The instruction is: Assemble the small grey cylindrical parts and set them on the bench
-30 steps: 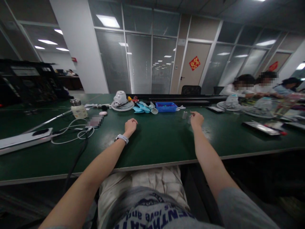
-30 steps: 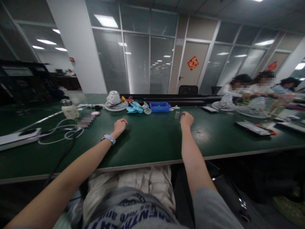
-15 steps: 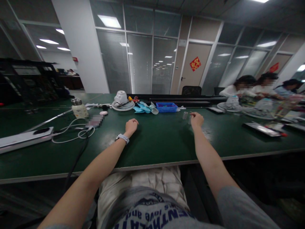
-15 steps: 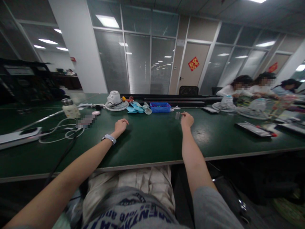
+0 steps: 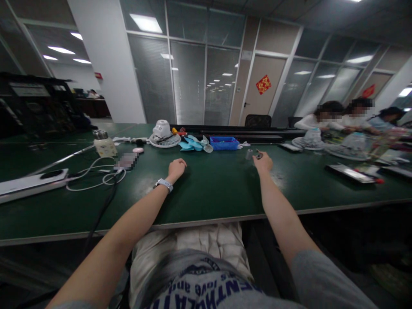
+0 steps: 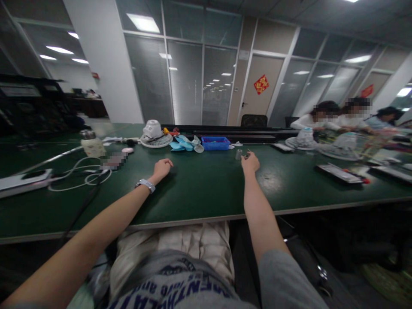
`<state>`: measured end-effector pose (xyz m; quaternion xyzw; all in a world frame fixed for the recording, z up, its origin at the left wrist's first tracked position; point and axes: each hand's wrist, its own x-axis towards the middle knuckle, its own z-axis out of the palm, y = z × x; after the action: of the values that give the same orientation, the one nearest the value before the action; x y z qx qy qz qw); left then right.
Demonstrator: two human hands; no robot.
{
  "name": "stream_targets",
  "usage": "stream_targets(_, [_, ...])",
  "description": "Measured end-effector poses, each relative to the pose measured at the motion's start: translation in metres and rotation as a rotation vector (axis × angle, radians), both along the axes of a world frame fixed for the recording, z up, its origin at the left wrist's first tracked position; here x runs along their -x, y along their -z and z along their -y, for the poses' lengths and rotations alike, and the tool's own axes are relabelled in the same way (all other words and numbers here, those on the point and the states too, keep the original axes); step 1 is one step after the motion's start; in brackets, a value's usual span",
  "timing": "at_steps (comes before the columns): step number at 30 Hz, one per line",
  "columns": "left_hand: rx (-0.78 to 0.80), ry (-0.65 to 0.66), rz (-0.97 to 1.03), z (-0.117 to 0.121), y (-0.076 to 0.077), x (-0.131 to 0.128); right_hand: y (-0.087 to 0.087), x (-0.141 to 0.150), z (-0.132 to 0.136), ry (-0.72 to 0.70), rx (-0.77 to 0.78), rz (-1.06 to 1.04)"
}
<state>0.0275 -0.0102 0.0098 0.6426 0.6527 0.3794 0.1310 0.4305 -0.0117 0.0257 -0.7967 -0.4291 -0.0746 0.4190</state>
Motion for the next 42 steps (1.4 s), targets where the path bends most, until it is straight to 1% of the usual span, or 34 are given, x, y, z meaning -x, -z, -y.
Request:
stream_targets(3, [0.009, 0.003, 0.001, 0.000, 0.000, 0.000, 0.003, -0.002, 0.000, 0.017, 0.061, -0.032])
stream_targets(6, [0.017, 0.011, 0.001, -0.001, 0.000, 0.000, 0.003, -0.001, 0.001, 0.018, 0.075, -0.020])
stream_targets(9, [0.030, 0.007, -0.004, -0.001, 0.000, 0.000, -0.002, 0.016, 0.001, -0.019, 0.045, 0.025])
stream_targets(10, [0.032, 0.005, -0.008, -0.001, 0.000, 0.000, -0.005, 0.027, 0.001, -0.065, 0.023, 0.049])
stream_targets(12, [0.034, -0.005, -0.018, -0.001, 0.000, -0.001, -0.008, 0.058, 0.000, -0.216, -0.032, 0.096])
stream_targets(15, [0.045, -0.018, -0.035, 0.000, -0.001, -0.001, -0.009, 0.120, 0.000, -0.519, -0.092, 0.104])
stream_targets(18, [0.042, -0.007, -0.036, 0.002, -0.001, 0.000, -0.002, 0.178, 0.004, -0.794, -0.081, 0.064])
stream_targets(20, [0.014, 0.013, -0.027, 0.003, -0.002, -0.001, 0.004, 0.204, 0.006, -0.925, -0.067, 0.061])
stream_targets(22, [-0.040, 0.048, -0.007, 0.005, -0.003, -0.003, 0.009, 0.219, 0.008, -0.998, -0.062, 0.072])
stream_targets(25, [-0.156, 0.121, 0.043, 0.011, -0.006, -0.010, 0.015, 0.224, 0.010, -1.026, -0.051, 0.073])
stream_targets(28, [-0.308, 0.181, 0.074, 0.018, -0.009, -0.020, 0.017, 0.223, 0.012, -1.010, -0.020, 0.075])
stream_targets(30, [-0.365, 0.214, 0.070, 0.022, -0.011, -0.027, 0.018, 0.222, 0.014, -0.991, 0.002, 0.104])
stream_targets(33, [-0.359, 0.248, 0.074, 0.026, -0.012, -0.033, 0.020, 0.223, 0.016, -0.971, 0.025, 0.157])
stream_targets(36, [-0.362, 0.255, 0.106, 0.024, -0.012, -0.035, 0.021, 0.224, 0.017, -0.966, 0.032, 0.194])
stream_targets(39, [-0.372, 0.214, 0.113, 0.021, -0.013, -0.036, 0.022, 0.224, 0.016, -0.962, 0.033, 0.224])
stream_targets(42, [-0.348, 0.169, 0.090, 0.020, -0.017, -0.037, 0.022, 0.224, 0.016, -0.954, 0.046, 0.232])
